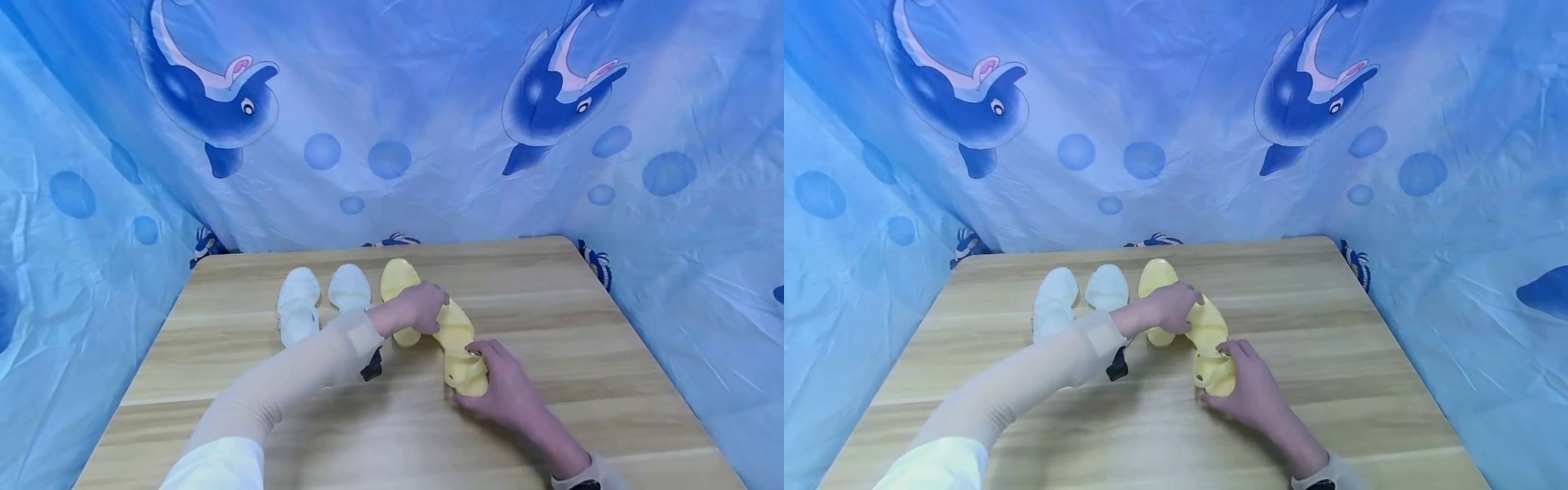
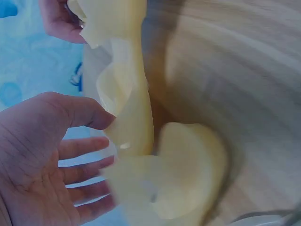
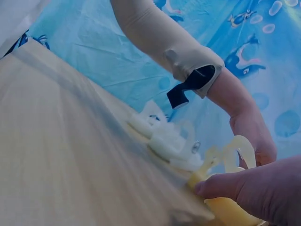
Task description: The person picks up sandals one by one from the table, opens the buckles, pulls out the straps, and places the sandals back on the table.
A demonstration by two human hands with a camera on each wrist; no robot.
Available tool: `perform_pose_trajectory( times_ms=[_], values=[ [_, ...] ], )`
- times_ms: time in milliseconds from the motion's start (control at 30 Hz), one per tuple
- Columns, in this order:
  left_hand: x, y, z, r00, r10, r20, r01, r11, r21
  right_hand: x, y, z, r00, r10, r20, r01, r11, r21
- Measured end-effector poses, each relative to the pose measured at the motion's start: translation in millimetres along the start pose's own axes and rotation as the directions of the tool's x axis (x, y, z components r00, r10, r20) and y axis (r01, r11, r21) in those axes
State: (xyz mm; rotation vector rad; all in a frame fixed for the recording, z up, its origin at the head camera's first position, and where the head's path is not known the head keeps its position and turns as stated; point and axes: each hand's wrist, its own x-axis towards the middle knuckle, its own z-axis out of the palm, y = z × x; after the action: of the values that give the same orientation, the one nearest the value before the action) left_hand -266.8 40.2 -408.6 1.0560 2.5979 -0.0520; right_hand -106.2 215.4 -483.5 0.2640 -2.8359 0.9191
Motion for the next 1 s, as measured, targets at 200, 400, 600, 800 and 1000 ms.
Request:
perform_pose_trajectory(
  times_ms=[200,400,600,800,1000],
  values=[
    [-4.8,6.1,14.9,0.999,0.016,-0.045,-0.013,0.997,0.082,-5.2,13,4,0.997,-0.046,0.064,0.043,0.998,0.043],
    [-11.2,29.7,11.3,0.961,0.188,-0.202,-0.227,0.954,-0.194,-1.4,35,-19,0.986,-0.013,0.165,-0.043,0.942,0.334],
    [-10.1,41.0,20.9,0.965,0.225,-0.135,-0.257,0.915,-0.311,9.0,41,-25,0.971,0.083,0.226,-0.168,0.905,0.392],
    [-2.3,35.7,39.8,0.973,0.215,-0.087,-0.232,0.876,-0.424,11.7,42,-21,0.971,0.116,0.211,-0.193,0.900,0.392],
    [1.9,32.8,50.4,0.973,0.217,-0.074,-0.222,0.815,-0.535,11.4,48,-20,0.973,0.123,0.194,-0.191,0.904,0.383]
  ],
)
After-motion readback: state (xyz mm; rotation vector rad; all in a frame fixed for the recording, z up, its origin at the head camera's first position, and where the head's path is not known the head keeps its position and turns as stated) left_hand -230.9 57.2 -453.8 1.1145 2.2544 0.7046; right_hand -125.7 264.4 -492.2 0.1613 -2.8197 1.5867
